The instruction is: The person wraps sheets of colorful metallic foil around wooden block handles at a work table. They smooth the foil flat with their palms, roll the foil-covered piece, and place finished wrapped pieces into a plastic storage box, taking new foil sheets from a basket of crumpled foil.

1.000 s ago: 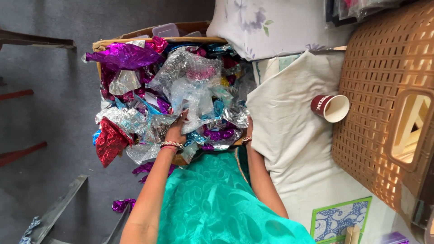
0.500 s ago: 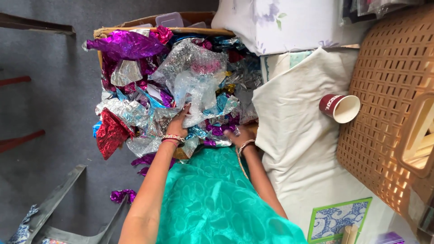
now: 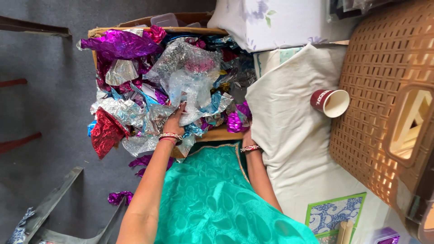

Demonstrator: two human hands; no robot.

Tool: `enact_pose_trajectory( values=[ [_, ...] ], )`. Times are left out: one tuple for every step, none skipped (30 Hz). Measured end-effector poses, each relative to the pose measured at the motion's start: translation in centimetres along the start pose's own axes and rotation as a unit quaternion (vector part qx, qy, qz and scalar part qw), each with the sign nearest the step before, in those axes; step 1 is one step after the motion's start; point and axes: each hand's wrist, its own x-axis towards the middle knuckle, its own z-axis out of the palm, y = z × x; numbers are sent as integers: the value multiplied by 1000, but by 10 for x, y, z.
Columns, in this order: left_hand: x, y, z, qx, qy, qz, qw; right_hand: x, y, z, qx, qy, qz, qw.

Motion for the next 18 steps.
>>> enact_pose_trajectory(
  values=[
    [0, 6, 0, -1, 1, 1, 1000, -41, -33, 35, 0, -1, -2, 1000],
    [-1, 10, -1, 6, -1, -11, 1000, -71, -64, 79, 55, -20, 63, 996],
    [-3, 13, -3, 13, -3, -23, 1000, -88, -99, 135, 109, -39, 128, 985],
    [-3, 7, 1, 13, -2, -24, 1000, -103, -113, 163, 109, -40, 129, 985],
    [-4, 1, 4, -1, 12, -5, 1000, -117, -127, 191, 49, 6, 158, 986],
    [-3, -4, 8, -16, 25, 16, 999, -131, -141, 218, -11, 53, 184, 981],
    [4, -24, 22, -15, 26, 16, 999, -124, -115, 202, -11, 52, 184, 981],
    [9, -46, 37, -79, 25, 11, 997, -120, -88, 185, -251, 12, 88, 964],
    [15, -67, 52, -142, 24, 5, 990, -115, -61, 167, -473, -26, -14, 880],
    [12, -61, 50, -142, 21, 5, 990, -132, -59, 201, -474, -24, -12, 880],
    [8, -55, 47, -191, 22, 6, 981, -149, -56, 235, -554, -96, -131, 817],
    [5, -49, 46, -239, 23, 7, 971, -166, -54, 268, -618, -168, -244, 728],
    [-1, -36, 41, -240, 20, 6, 971, -168, -44, 264, -619, -165, -242, 728],
    [-2, -23, 33, -222, 36, 25, 974, -166, -33, 263, -612, -244, -244, 712],
    [-3, -10, 23, -204, 53, 43, 977, -164, -22, 264, -601, -321, -244, 690],
    [-1, -11, 24, -204, 53, 45, 976, -168, -42, 269, -602, -320, -245, 689],
    [1, -12, 23, -180, 67, 29, 981, -171, -61, 273, -532, -300, -196, 767],
    [3, -15, 23, -157, 81, 13, 984, -175, -79, 278, -455, -277, -143, 834]
  ],
)
